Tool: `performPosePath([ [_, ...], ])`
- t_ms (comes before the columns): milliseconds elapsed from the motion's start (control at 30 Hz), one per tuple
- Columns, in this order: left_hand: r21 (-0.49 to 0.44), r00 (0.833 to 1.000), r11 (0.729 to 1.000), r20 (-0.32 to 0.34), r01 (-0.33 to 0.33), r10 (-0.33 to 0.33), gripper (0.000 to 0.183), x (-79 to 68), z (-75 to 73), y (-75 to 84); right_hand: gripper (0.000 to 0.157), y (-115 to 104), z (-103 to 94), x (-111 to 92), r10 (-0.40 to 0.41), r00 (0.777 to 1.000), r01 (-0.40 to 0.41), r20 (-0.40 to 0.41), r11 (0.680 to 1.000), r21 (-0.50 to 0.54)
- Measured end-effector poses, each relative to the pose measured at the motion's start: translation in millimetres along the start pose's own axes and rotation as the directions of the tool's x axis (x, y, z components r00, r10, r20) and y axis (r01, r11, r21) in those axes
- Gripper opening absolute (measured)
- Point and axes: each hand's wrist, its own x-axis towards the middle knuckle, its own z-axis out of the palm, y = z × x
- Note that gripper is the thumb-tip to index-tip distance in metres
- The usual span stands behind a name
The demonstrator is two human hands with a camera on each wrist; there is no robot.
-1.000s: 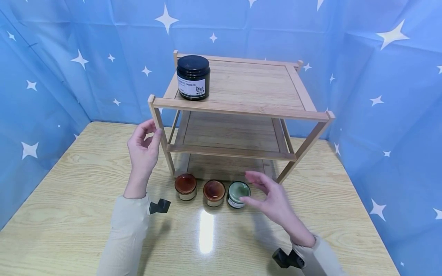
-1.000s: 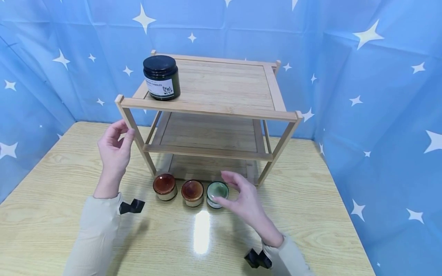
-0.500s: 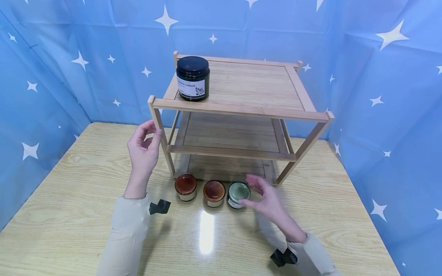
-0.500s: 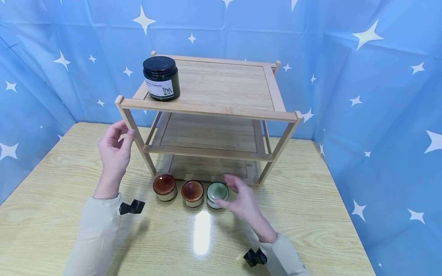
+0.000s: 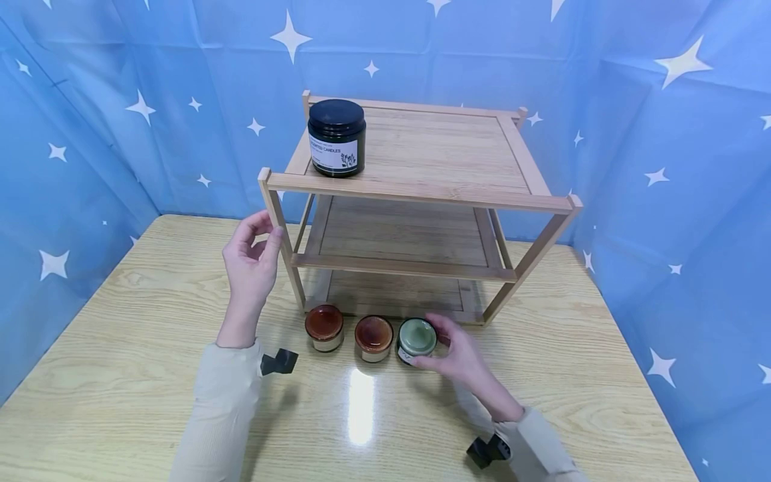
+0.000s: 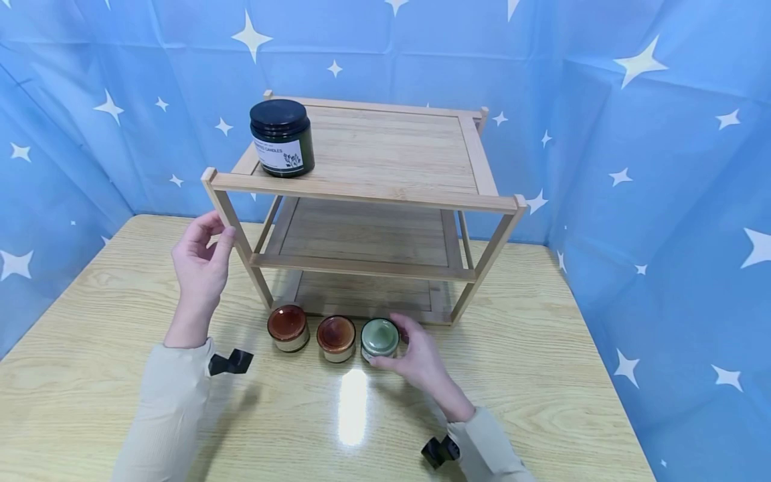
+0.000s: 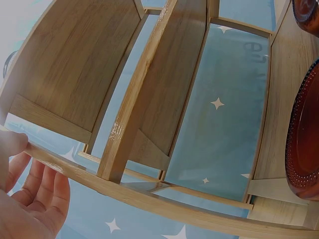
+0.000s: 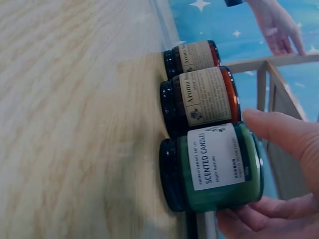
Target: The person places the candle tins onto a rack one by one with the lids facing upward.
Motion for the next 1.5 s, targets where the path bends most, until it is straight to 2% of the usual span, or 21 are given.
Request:
performPosePath([
  [333,0.002,1.000,1.000,0.001,0.000,0.000,0.023,-0.1,-0.6,-0.1,0.074,3.4,7.1,-1.0,0.088,0.996,-0.088,-0.013,0.996,-0.012],
  [700,0.011,1.000,1.000,0.007,0.005,-0.005,0.023,-0.3,-0.9,-0.4,0.067,9.8,11.9,-0.2,0.094,0.995,-0.094,-0.025,0.995,-0.019],
  [1100,0.011,1.000,1.000,0.016,-0.011,0.011,0.022,-0.2,-1.9,-2.8,0.063,18.0,11.8,0.6,0.024,0.998,-0.027,-0.053,0.997,-0.069],
  [1267,0.007,1.000,1.000,0.017,-0.017,0.017,0.021,-0.2,-2.0,-3.8,0.062,17.4,11.0,0.4,0.012,0.998,-0.013,-0.061,1.000,-0.025],
  [1500,0.007,0.999,1.000,0.023,-0.023,0.023,0.022,0.1,-2.7,-4.4,0.061,6.6,4.2,1.3,-0.028,0.993,0.030,-0.114,0.999,0.015],
])
